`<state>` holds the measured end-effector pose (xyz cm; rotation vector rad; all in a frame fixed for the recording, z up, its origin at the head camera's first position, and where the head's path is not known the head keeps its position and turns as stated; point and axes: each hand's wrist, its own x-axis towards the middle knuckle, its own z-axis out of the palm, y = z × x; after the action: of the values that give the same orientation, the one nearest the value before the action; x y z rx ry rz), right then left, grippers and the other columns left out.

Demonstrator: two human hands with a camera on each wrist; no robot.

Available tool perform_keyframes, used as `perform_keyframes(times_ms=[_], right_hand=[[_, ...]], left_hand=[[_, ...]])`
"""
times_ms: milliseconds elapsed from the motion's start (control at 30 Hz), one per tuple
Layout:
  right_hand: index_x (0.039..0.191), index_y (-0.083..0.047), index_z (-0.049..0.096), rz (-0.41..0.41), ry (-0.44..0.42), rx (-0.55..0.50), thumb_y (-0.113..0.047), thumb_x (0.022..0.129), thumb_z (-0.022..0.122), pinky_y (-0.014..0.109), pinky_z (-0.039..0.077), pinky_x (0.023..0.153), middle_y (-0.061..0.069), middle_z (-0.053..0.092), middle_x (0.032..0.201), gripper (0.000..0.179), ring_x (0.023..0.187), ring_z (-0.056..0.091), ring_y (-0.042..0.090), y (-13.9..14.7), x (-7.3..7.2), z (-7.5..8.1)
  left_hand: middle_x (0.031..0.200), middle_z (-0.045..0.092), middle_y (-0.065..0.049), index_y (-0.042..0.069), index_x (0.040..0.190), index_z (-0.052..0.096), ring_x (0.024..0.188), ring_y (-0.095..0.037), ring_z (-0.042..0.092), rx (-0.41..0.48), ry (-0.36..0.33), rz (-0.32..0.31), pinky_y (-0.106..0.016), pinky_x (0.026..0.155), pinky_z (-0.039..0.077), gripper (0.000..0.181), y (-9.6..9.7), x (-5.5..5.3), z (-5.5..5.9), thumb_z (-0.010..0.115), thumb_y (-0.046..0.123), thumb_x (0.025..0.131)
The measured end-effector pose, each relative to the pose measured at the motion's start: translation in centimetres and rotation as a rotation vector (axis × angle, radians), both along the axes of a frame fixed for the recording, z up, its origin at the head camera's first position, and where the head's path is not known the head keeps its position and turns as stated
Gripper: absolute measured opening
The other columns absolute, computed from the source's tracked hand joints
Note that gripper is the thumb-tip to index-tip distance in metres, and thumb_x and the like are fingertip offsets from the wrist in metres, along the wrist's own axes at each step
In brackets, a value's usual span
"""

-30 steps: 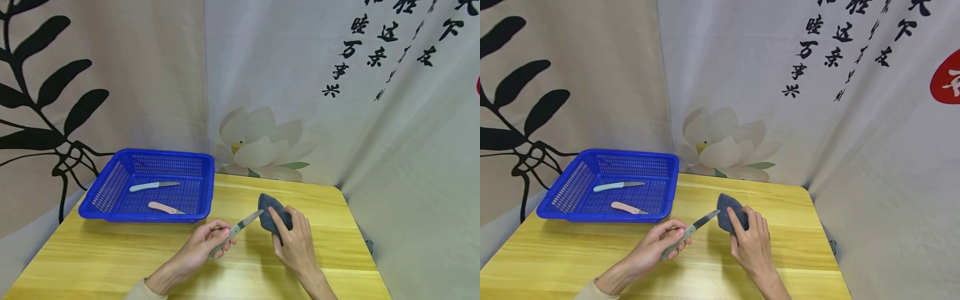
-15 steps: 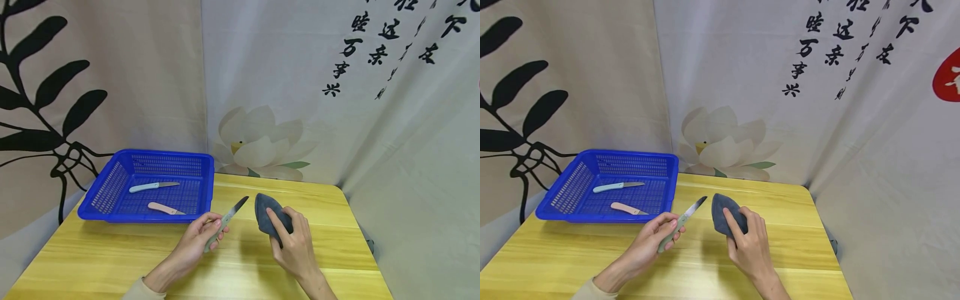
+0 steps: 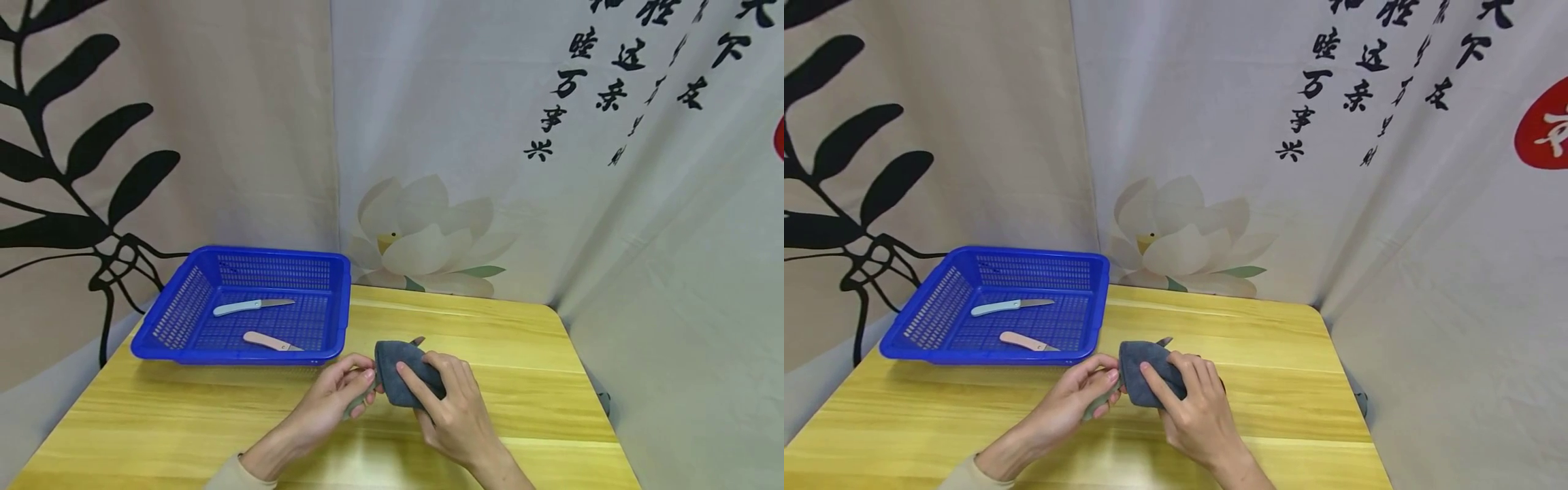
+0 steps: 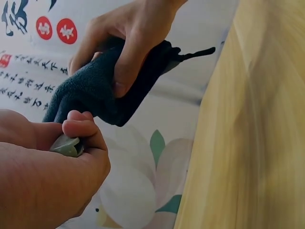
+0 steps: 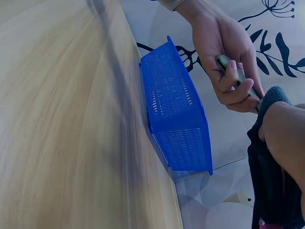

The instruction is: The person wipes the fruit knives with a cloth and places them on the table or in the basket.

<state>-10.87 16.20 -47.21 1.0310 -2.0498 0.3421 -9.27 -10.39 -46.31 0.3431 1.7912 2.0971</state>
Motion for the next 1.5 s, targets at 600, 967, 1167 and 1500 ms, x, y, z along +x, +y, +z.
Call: perform_keyframes(times_ms=[600, 967, 1167, 1500], right_hand=[[0.152, -0.017, 0.071, -0.117, -0.041, -0.027, -0.012, 0.096, 0.056, 0.049, 0.052, 0.084, 0.023, 0.065, 0.131, 0.058, 0.111, 0.062, 0.034, 1.0, -0.8, -0.1], [0.154, -0.018, 0.07, -0.153, -0.088, -0.044, -0.011, 0.089, 0.065, 0.055, 0.054, 0.087, 0.027, 0.064, 0.133, 0.066, 0.109, 0.062, 0.037, 1.9, -1.2, -0.4], [0.154, -0.018, 0.07, -0.181, -0.107, -0.056, -0.009, 0.084, 0.072, 0.056, 0.055, 0.087, 0.027, 0.064, 0.134, 0.071, 0.107, 0.062, 0.038, 2.4, -1.4, -0.8], [0.156, -0.018, 0.068, -0.221, -0.175, -0.091, -0.008, 0.087, 0.073, 0.058, 0.056, 0.09, 0.027, 0.063, 0.133, 0.07, 0.109, 0.064, 0.041, 3.2, -1.7, -2.0]], left_hand=[[0.118, 0.072, -0.007, -0.008, 0.144, 0.053, 0.086, -0.008, 0.059, -0.005, 0.082, -0.049, -0.019, 0.072, 0.049, 0.04, -0.1, 0.3, 0.1, 0.051, 0.025, 0.122], [0.119, 0.073, -0.004, -0.003, 0.144, 0.056, 0.088, -0.009, 0.059, -0.037, 0.06, -0.054, -0.019, 0.074, 0.049, 0.039, -0.1, 0.3, -0.1, 0.051, 0.029, 0.122], [0.118, 0.073, -0.004, -0.002, 0.143, 0.058, 0.088, -0.008, 0.059, -0.037, 0.059, -0.055, -0.017, 0.074, 0.049, 0.038, -0.1, 0.2, -0.3, 0.052, 0.028, 0.122], [0.118, 0.073, -0.003, -0.002, 0.143, 0.058, 0.084, -0.006, 0.057, -0.031, 0.012, -0.049, -0.017, 0.074, 0.05, 0.038, -0.1, 0.3, -0.7, 0.055, 0.028, 0.121]])
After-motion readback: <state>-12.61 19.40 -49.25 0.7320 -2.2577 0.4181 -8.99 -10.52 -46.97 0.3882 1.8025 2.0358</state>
